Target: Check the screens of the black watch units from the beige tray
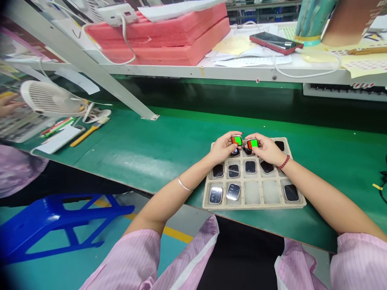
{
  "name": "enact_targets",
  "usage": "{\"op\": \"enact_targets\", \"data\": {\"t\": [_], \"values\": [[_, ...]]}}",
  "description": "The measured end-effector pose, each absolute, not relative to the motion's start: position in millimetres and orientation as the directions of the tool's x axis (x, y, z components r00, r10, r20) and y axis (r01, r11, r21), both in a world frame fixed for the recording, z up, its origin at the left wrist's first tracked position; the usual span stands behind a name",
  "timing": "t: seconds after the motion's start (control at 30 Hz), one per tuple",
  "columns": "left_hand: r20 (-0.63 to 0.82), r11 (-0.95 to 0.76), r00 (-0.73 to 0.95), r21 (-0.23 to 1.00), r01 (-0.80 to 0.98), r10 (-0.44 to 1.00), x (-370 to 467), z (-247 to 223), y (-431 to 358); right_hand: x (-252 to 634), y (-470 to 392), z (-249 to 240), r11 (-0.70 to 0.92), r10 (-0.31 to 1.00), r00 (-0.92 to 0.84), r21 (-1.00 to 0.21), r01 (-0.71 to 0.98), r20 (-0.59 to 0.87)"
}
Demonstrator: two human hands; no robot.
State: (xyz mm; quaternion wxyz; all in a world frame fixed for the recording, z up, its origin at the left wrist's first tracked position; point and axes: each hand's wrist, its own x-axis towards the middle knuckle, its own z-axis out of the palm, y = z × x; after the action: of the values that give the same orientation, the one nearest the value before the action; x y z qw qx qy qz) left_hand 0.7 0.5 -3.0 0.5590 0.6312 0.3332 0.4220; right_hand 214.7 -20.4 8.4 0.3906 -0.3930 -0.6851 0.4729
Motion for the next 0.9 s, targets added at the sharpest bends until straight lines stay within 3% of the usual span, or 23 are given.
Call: {"op": "enact_targets", "data": {"t": [0.3,0.43,0.6,0.9], "values": [[0.153,-0.147,0.425,0.988,-0.046,0.892,-0.1,-1.5,-0.9,211.8,-23.8,16.4,0.244,0.9,-0.399,-0.962,0.12,0.178],[0.16,-0.17,0.42,0.985,-0.013,0.893,0.1,-0.5,-1.5,211.9,-24.9,20.3,0.252,0.913,-0.37,-0.952,0.173,0.174],[0.159,-0.172,0.411,0.985,-0.005,0.898,0.6,0.1,-1.5,212.9,-26.6,24.6,0.122,0.938,-0.343,-0.974,0.19,0.051],[0.088,-0.1,0.402,0.995,0.01,0.911,-0.9,6.4,-3.3,214.0,-27.2,27.7,0.054,0.942,-0.336,-0.992,0.117,0.012]]}}
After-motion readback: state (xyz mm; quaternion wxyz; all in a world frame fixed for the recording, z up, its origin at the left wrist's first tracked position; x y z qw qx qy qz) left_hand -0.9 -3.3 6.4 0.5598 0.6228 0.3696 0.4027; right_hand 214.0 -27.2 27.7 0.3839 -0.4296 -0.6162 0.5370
